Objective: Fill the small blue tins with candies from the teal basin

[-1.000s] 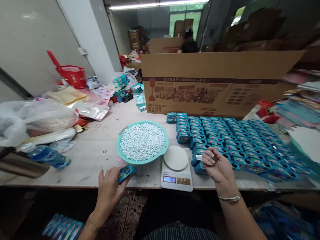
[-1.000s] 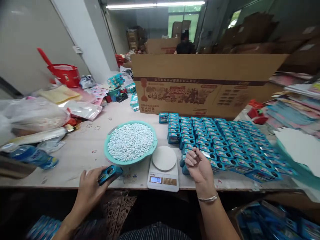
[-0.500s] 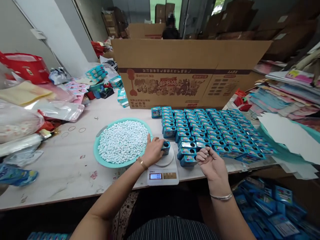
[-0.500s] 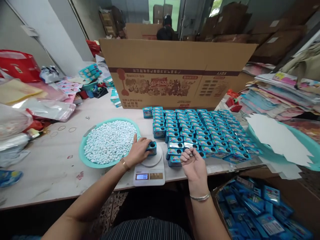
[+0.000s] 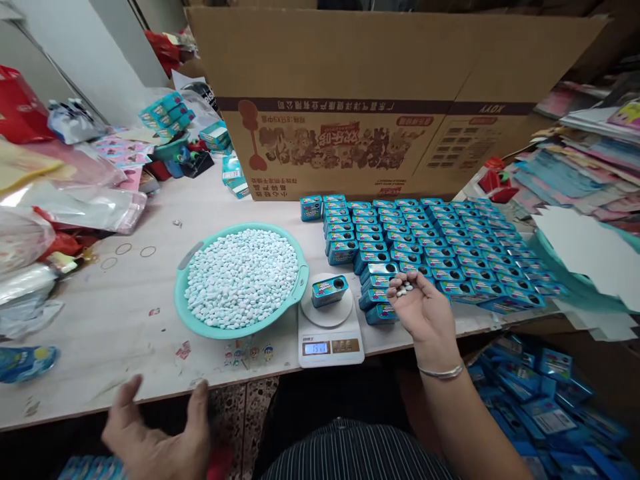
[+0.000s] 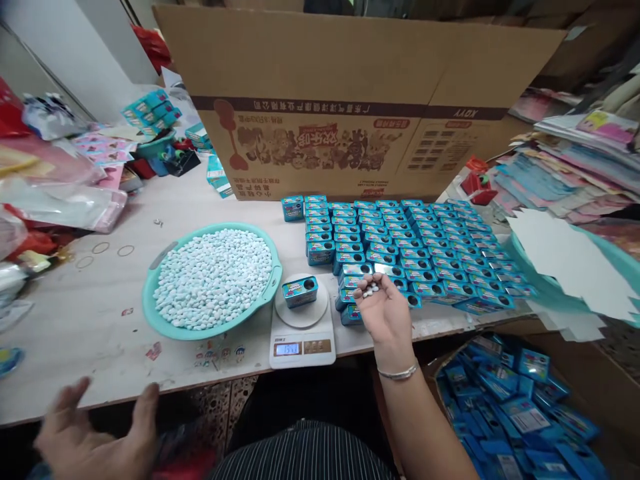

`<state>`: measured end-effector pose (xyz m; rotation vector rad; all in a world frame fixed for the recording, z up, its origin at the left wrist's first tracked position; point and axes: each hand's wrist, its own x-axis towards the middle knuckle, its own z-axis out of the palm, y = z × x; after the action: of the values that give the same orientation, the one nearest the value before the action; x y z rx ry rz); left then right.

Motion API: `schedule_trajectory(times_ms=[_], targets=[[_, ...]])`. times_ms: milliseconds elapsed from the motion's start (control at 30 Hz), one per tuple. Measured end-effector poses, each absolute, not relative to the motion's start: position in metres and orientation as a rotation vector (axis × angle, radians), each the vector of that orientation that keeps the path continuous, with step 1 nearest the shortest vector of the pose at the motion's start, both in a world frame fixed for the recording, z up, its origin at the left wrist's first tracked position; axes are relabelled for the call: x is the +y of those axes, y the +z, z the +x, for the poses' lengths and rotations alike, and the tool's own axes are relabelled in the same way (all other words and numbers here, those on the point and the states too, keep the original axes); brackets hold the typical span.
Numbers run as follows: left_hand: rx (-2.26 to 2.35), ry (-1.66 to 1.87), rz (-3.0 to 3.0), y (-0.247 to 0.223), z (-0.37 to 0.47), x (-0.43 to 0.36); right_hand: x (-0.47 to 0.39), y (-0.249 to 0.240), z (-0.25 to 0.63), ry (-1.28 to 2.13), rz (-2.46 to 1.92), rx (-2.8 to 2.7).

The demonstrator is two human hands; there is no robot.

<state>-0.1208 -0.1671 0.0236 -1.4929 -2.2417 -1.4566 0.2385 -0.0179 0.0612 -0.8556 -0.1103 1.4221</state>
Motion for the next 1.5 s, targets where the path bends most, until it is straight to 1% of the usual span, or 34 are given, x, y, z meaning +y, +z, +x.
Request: schedule_trajectory(times_ms=[67,167,233,433,633,733,900,967,1033,1167,1333,1433,1500], targets=[[-2.21,-1.515,-1.466,0.026,-0.098,-0.154,-0.012,0.06,0.228,1.449,-0.871,-0.134],[-2.09,-1.696,-1.681,0.038,-0.07,-0.126,-0.003,0.059,0.212,1.467,-0.878,-0.162],[-1.993,-1.747,-1.819,0.045,-0.057,-0.107,0.002,0.06,0.204,1.472,-0.873,-0.166],[-1.816,-1.683,-2.146,0.057,-0.036,-0.067,0.015,0.072,0.187,1.515,-0.857,-0.056],[-1.791,-1.631,-2.196,0.057,-0.03,-0.053,0.023,0.075,0.175,1.506,-0.85,-0.025],[-1.798,-1.469,-2.297,0.053,-0.023,-0.044,0.026,0.072,0.166,1.503,-0.853,-0.05],[-1.857,-0.96,-2.556,0.047,0.005,-0.021,0.028,0.063,0.148,1.384,-0.846,-0.246],[-1.872,-0.853,-2.628,0.045,0.016,-0.014,0.027,0.06,0.143,1.315,-0.839,-0.354],[-1.885,-0.818,-2.656,0.042,0.023,-0.008,0.026,0.057,0.139,1.25,-0.849,-0.451],[-1.903,-0.867,-2.638,0.036,0.03,-0.004,0.022,0.052,0.135,1.143,-0.905,-0.579],[-1.893,-0.965,-2.604,0.034,0.026,-0.008,0.019,0.052,0.139,1.149,-0.959,-0.718],[-1.86,-1.241,-2.382,0.038,0.007,-0.022,0.033,0.063,0.134,1.09,-1.003,-1.025],[-1.843,-1.485,-2.112,0.04,-0.014,-0.038,0.052,0.071,0.119,1.029,-1.005,-1.424]])
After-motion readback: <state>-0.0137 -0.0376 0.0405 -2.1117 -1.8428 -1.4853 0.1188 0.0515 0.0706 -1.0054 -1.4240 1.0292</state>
